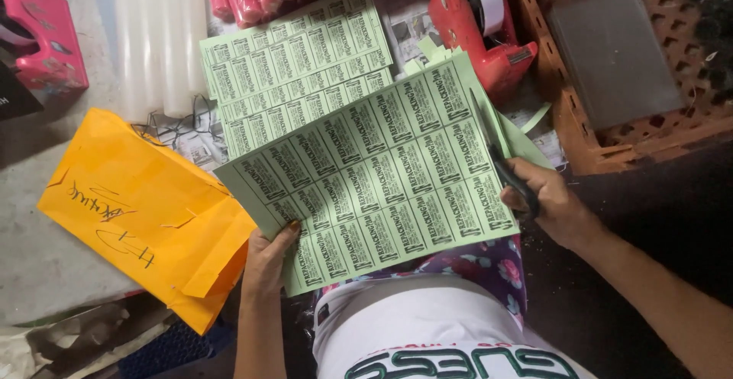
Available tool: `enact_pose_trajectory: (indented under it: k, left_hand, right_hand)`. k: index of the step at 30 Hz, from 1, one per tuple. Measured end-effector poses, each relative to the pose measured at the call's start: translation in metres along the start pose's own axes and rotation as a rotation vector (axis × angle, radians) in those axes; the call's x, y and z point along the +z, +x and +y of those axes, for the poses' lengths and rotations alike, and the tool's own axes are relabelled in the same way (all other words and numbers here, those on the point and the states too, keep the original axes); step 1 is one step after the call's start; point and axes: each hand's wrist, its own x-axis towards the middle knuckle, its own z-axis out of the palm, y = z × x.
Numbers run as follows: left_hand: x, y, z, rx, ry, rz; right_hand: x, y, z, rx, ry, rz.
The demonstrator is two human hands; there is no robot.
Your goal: Cutting sheets of labels into strips using scissors and placing them into an envelope
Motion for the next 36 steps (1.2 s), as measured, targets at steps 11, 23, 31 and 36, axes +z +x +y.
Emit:
enact_pose_trajectory:
  k: [11,23,31,36]
  left_hand:
    - [0.002,0.003,0.006,-0.021,-0.021,-0.011]
    - [-0.003,0.001,-0.002,-0.024,-0.038,-0.046]
    - [-0.007,0.005,-0.007,-0.013,0.009,-0.078]
    - [0.000,0.015,-0.011,-0.054,-0.013,-0.052]
  right_hand:
    - [0.014,0.010,-0.017,-0.013,-0.035,0.028]
    - [0.014,0.027,-0.005,-0.053,-0.116,0.086]
    - [0.010,0.038,-0.013,-0.015,0.004,0.059]
    - [0.010,0.057,-0.017,-0.036,0.028,0.040]
